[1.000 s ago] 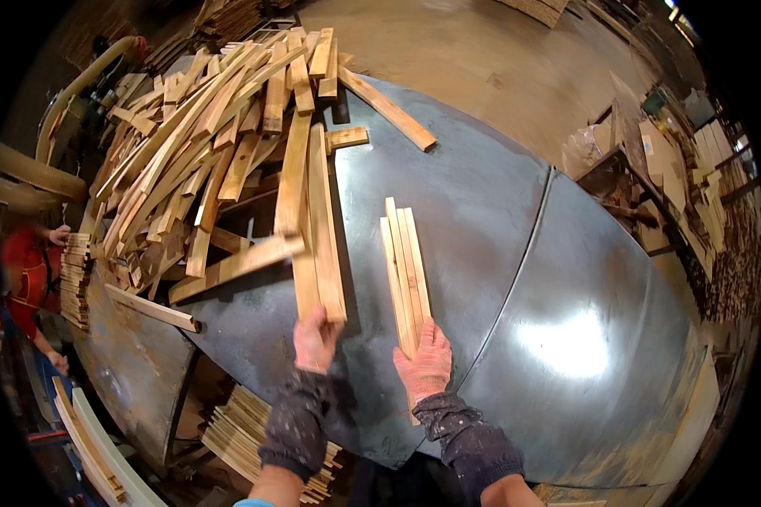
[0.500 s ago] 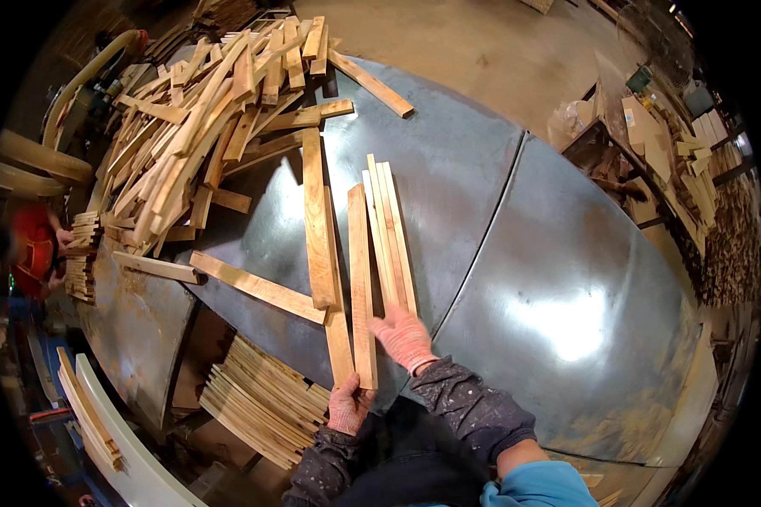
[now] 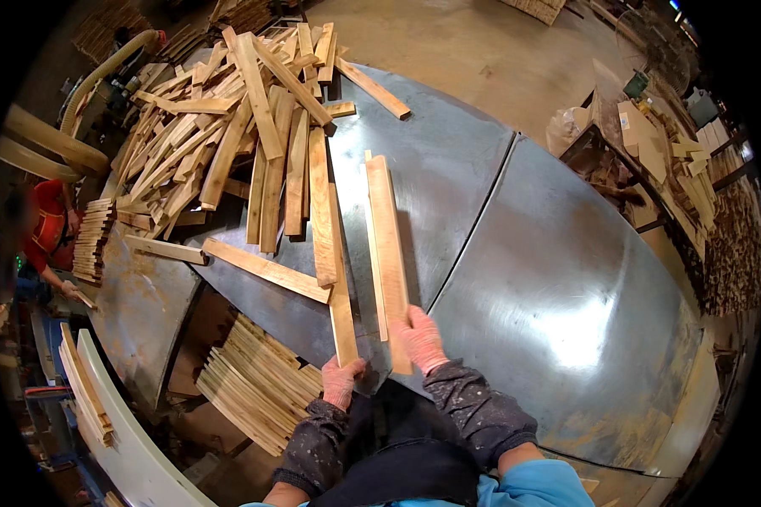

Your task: The person sorts wooden slats from a large pile on a metal table, picking them up by hand and arranging them into neat stacks. The person repeatedly gathers small bundles of slats, aligns them, and places them onto a designated area on the table.

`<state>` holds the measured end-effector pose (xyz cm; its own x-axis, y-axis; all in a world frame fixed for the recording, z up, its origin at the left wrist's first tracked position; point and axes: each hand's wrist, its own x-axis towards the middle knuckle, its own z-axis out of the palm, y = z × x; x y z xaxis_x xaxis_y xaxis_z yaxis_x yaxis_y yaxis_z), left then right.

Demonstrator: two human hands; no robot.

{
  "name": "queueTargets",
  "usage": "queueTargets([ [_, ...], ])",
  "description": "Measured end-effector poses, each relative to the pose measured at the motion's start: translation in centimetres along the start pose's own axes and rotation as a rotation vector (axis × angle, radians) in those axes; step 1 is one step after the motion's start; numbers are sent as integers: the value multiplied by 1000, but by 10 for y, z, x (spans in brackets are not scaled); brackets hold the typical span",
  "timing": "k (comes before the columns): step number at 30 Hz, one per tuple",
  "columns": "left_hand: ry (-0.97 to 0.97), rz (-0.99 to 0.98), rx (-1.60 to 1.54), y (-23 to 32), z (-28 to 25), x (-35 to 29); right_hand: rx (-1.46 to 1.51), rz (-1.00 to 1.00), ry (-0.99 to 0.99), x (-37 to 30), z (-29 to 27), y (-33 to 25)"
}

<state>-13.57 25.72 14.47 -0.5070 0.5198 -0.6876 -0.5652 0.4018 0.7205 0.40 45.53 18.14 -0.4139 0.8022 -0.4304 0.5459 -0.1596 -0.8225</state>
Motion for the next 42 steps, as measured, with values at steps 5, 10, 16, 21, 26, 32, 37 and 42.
queueTargets([
  [5,61,226,927,30,29,3,-247,3,243,27,-43,30],
  [10,-118,277,1157,21,48,20,-460,-89,52,68,-22,51],
  [16,104,102,435,38,0,106,-454,-39,132,72,12,49],
  [21,-12,-195,-337,85,28,150,-497,-269,323,82,19,-16],
  [26,-68,-124,-429,100,57,149,-697,-233,88,126,46,-113],
  [32,45,-85,-130,77,9,86,-547,-154,-80,141,41,-115],
  [37,-39,-105,-422,57,-35,0,837,130,-559,68,-16,-97],
  [42,4,-52,-424,42,-28,-63,1251,280,-701,1,-52,-29],
])
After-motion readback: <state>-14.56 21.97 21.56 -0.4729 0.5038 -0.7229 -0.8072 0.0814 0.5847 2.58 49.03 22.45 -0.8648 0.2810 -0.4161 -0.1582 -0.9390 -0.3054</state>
